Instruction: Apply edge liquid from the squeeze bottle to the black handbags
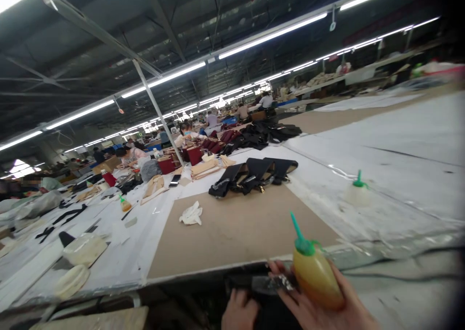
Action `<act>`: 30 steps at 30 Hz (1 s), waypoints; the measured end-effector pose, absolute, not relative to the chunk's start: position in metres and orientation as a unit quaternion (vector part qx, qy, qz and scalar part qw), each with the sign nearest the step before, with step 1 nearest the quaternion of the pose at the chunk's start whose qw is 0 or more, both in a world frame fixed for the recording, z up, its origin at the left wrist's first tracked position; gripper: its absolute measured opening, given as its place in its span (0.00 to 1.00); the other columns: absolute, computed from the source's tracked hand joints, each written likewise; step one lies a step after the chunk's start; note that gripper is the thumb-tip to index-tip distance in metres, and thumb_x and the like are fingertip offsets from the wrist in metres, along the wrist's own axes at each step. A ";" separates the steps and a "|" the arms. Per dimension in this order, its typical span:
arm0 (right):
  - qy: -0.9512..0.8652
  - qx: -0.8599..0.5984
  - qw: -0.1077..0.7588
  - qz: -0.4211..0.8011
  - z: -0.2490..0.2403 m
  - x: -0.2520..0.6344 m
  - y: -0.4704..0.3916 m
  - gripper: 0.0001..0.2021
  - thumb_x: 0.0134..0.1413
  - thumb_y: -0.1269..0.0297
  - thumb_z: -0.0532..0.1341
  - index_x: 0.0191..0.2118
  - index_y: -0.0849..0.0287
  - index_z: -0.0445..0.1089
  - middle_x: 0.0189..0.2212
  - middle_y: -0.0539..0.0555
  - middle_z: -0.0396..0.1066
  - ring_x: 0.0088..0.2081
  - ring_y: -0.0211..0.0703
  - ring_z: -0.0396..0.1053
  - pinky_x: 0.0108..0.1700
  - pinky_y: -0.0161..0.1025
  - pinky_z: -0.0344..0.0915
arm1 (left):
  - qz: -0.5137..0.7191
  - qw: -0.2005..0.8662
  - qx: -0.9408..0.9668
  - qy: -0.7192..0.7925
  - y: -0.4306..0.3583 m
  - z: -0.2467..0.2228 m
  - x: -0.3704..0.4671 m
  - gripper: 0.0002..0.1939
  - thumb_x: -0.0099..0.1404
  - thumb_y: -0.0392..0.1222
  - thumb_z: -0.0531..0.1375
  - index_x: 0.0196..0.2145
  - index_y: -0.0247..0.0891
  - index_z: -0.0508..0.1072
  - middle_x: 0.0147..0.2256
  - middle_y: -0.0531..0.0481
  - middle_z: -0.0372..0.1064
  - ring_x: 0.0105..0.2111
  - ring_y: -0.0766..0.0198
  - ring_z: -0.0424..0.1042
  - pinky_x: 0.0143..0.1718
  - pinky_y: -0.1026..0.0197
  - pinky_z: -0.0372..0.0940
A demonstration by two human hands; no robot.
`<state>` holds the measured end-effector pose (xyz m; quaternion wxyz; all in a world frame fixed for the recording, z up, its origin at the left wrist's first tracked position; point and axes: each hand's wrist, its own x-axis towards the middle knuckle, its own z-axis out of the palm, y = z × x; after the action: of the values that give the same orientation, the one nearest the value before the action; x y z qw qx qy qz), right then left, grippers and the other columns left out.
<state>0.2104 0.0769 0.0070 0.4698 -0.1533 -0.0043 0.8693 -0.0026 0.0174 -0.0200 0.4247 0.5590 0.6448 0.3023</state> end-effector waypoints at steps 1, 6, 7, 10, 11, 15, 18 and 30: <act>0.027 -0.160 0.470 0.868 0.017 0.211 0.074 0.16 0.63 0.55 0.65 0.44 0.65 0.81 0.48 0.68 0.81 0.57 0.64 0.75 0.59 0.57 0.73 | 0.301 0.409 0.566 0.649 0.017 -0.020 -0.005 0.12 0.68 0.34 0.62 0.49 0.40 0.77 0.57 0.40 0.72 0.58 0.49 0.69 0.63 0.47 0.61; 0.002 -0.116 0.444 0.889 0.053 0.210 0.066 0.24 0.69 0.48 0.59 0.41 0.68 0.80 0.42 0.68 0.81 0.48 0.59 0.78 0.61 0.55 0.68 | 0.342 0.390 0.566 0.641 -0.001 0.006 -0.016 0.15 0.71 0.39 0.53 0.50 0.36 0.74 0.45 0.43 0.79 0.42 0.55 0.75 0.46 0.58 0.68; -0.019 -0.099 0.437 0.894 0.054 0.210 0.065 0.25 0.69 0.48 0.58 0.42 0.68 0.79 0.44 0.69 0.81 0.47 0.57 0.78 0.63 0.54 0.67 | 0.339 0.390 0.569 0.639 -0.006 0.011 -0.017 0.15 0.71 0.40 0.54 0.50 0.36 0.74 0.46 0.43 0.78 0.43 0.55 0.75 0.48 0.59 0.67; -0.059 -0.080 0.405 0.909 0.044 0.216 0.059 0.27 0.69 0.45 0.58 0.45 0.70 0.78 0.47 0.71 0.80 0.48 0.54 0.78 0.66 0.52 0.61 | 0.304 0.415 0.579 0.633 -0.020 0.013 -0.014 0.12 0.70 0.42 0.56 0.46 0.36 0.75 0.42 0.45 0.77 0.42 0.57 0.73 0.46 0.61 0.66; -0.065 -0.087 0.388 0.915 0.038 0.221 0.057 0.29 0.68 0.44 0.58 0.45 0.71 0.78 0.46 0.71 0.80 0.49 0.55 0.78 0.67 0.52 0.60 | 0.284 0.432 0.579 0.630 -0.024 0.007 -0.013 0.11 0.68 0.44 0.59 0.43 0.36 0.76 0.38 0.47 0.76 0.38 0.58 0.71 0.42 0.63 0.65; -0.094 -0.146 0.325 0.930 0.002 0.252 0.045 0.37 0.67 0.38 0.57 0.51 0.78 0.76 0.52 0.76 0.77 0.55 0.61 0.76 0.61 0.49 0.66 | 0.239 0.479 0.575 0.619 -0.044 -0.034 -0.012 0.14 0.55 0.47 0.72 0.32 0.35 0.77 0.25 0.55 0.69 0.27 0.66 0.62 0.29 0.67 0.58; -0.112 -0.195 0.354 0.908 -0.026 0.282 0.034 0.34 0.69 0.42 0.58 0.53 0.77 0.75 0.53 0.76 0.77 0.50 0.58 0.79 0.50 0.45 0.72 | 0.292 0.431 0.583 0.624 -0.056 -0.062 -0.021 0.15 0.56 0.51 0.72 0.32 0.36 0.81 0.25 0.52 0.73 0.27 0.63 0.66 0.30 0.66 0.62; -0.068 -0.190 0.399 0.894 -0.052 0.289 0.016 0.38 0.57 0.41 0.69 0.55 0.77 0.75 0.60 0.81 0.70 0.61 0.67 0.71 0.67 0.55 0.58 | 0.330 0.447 0.522 0.647 -0.059 -0.061 -0.076 0.18 0.40 0.56 0.74 0.17 0.41 0.75 0.19 0.49 0.69 0.22 0.59 0.62 0.24 0.57 0.67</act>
<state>0.2893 0.0157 -0.0517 0.3989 -0.1903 -0.0680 0.8944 -0.0758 -0.0594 -0.0611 0.4467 0.5221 0.6473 0.3300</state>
